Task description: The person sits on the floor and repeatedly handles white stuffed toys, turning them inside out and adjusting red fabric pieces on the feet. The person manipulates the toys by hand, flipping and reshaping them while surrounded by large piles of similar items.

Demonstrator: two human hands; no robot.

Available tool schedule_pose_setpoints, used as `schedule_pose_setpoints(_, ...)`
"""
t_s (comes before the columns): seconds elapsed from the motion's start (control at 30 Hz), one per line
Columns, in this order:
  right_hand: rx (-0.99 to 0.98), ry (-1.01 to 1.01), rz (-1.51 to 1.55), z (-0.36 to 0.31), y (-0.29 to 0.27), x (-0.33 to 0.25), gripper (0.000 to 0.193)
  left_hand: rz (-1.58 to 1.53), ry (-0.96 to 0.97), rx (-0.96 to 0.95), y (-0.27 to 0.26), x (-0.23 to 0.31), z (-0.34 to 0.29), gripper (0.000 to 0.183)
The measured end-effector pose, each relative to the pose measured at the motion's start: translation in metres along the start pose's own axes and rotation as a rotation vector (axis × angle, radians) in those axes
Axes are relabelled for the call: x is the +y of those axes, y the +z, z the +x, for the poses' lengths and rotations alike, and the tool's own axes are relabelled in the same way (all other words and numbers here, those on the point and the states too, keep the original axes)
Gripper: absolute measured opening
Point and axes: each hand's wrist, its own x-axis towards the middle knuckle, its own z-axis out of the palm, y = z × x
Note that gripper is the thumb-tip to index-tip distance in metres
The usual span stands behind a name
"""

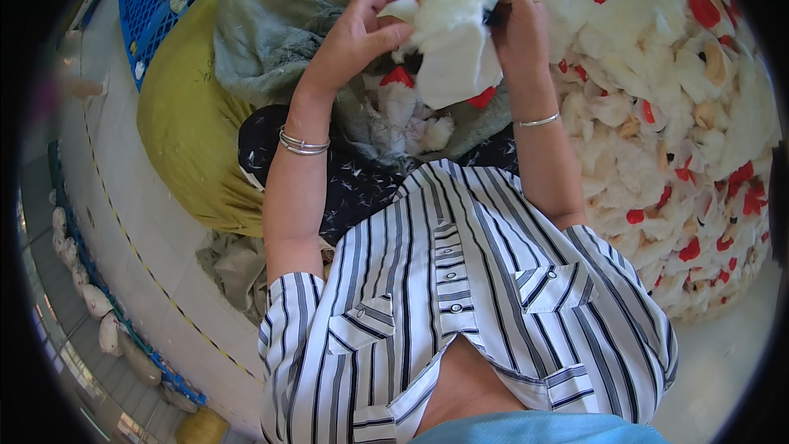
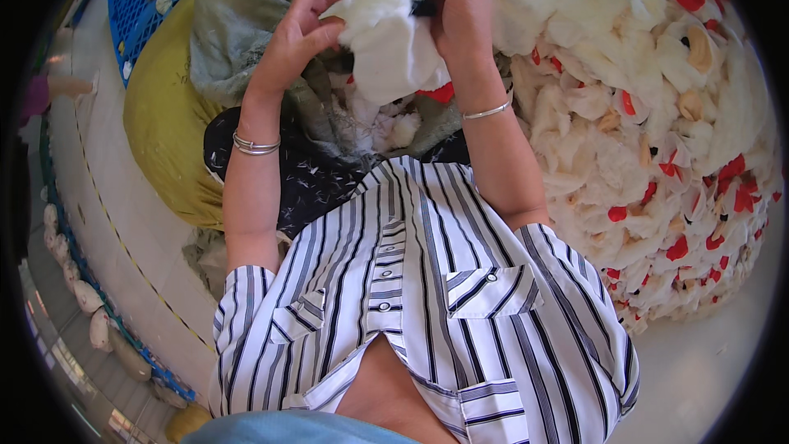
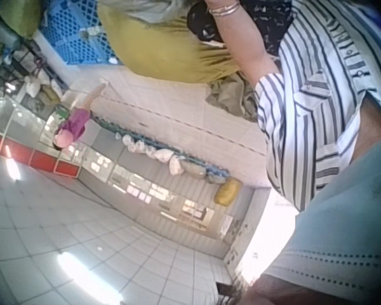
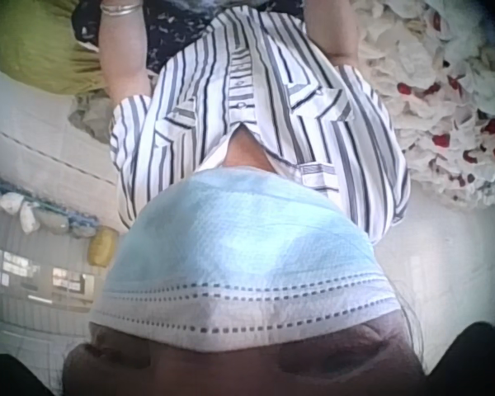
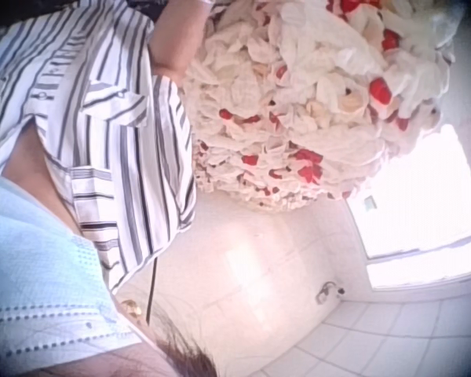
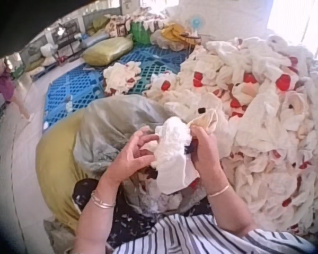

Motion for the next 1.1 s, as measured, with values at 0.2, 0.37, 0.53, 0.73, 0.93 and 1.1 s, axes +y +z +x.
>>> schedule_pose_setpoints(0.2,0.032,0.146,0.053,0.001,-0.002,0.008,0.032,0.142,-0.365,0.214,-0.004,-0.017,0.002,0.056)
schedule_pose_setpoints(0.37,0.092,0.119,0.044,0.002,0.011,0.007,0.035,-0.029,-0.398,0.162,0.000,-0.028,-0.004,0.041)
schedule_pose_setpoints(0.53,0.008,0.141,0.000,0.002,0.003,0.016,0.031,0.053,-0.267,0.494,-0.015,-0.011,0.000,0.029)
schedule_pose_setpoints(0.73,-0.014,0.102,-0.201,0.002,-0.017,-0.018,0.030,-0.276,0.125,0.879,-0.056,0.002,-0.005,0.019)
schedule_pose_setpoints(0.93,-0.023,0.022,-0.295,0.004,-0.022,-0.020,0.028,-0.234,0.157,0.944,-0.062,0.009,-0.006,0.020)
schedule_pose_setpoints(1.1,-0.009,-0.042,-0.210,0.006,-0.022,-0.020,0.026,-0.127,0.170,0.998,-0.067,0.014,-0.006,0.017)
